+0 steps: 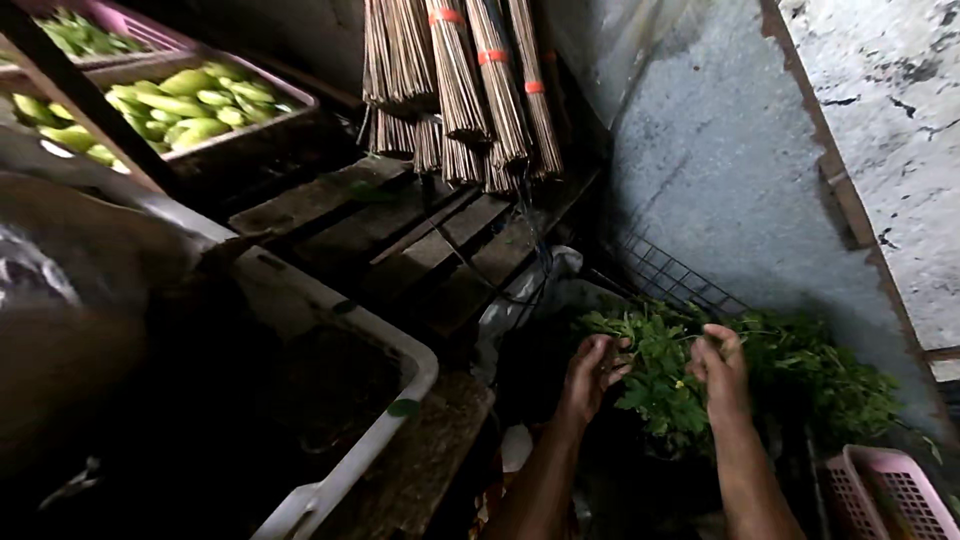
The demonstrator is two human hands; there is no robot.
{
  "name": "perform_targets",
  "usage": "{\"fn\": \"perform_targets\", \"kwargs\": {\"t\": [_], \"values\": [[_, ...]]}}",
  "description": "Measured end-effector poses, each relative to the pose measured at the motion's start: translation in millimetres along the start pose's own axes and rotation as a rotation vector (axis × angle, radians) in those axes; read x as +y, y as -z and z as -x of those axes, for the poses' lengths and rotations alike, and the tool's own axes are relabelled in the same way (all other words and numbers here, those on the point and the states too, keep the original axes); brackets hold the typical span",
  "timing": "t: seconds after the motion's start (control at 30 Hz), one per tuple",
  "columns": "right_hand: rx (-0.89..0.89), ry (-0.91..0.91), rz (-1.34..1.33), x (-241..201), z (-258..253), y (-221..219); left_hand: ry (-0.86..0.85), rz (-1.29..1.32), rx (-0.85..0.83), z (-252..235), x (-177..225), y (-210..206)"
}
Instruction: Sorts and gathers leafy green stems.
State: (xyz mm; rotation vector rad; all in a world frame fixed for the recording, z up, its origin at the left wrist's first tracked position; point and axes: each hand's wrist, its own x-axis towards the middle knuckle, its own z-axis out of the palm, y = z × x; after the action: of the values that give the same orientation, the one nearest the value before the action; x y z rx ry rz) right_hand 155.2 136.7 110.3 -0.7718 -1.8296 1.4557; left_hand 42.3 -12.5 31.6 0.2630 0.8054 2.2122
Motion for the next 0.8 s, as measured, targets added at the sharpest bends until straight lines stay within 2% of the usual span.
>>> {"fn": "perform_targets", "kwargs": {"t": [0.1, 0.23, 0.5, 0.57, 0.67, 0.8], "values": [[0.002, 0.000, -0.048, -0.5, 0.8, 5.8, -0.004, 0.036, -0.029, -1.6, -2.8, 2.3], [0.013, 0.018, -0.065, -0.3, 2.6, 6.7, -0.022, -0.031, 0.024, -2.0, -3.3, -0.5], [-0.113, 0.008, -0.023, 2.1, 14.1, -6.6, -0.083, -0.426, -0.102, 1.6, -13.6, -7.5], [-0.165, 0.016, -0.028, 4.7, 17.2, -8.6, -0.105, -0.502, -0.017, 1.7, -15.2, -9.0], [-0.164, 0.048, -0.070, 8.3, 17.0, -0.1, -0.139, -0.454, 0.135, -1.0, -13.0, -4.7], [0.051, 0.017, -0.060, -4.7, 14.6, 26.4, -0.116, -0.196, 0.301, -2.1, -6.8, -2.6]]}}
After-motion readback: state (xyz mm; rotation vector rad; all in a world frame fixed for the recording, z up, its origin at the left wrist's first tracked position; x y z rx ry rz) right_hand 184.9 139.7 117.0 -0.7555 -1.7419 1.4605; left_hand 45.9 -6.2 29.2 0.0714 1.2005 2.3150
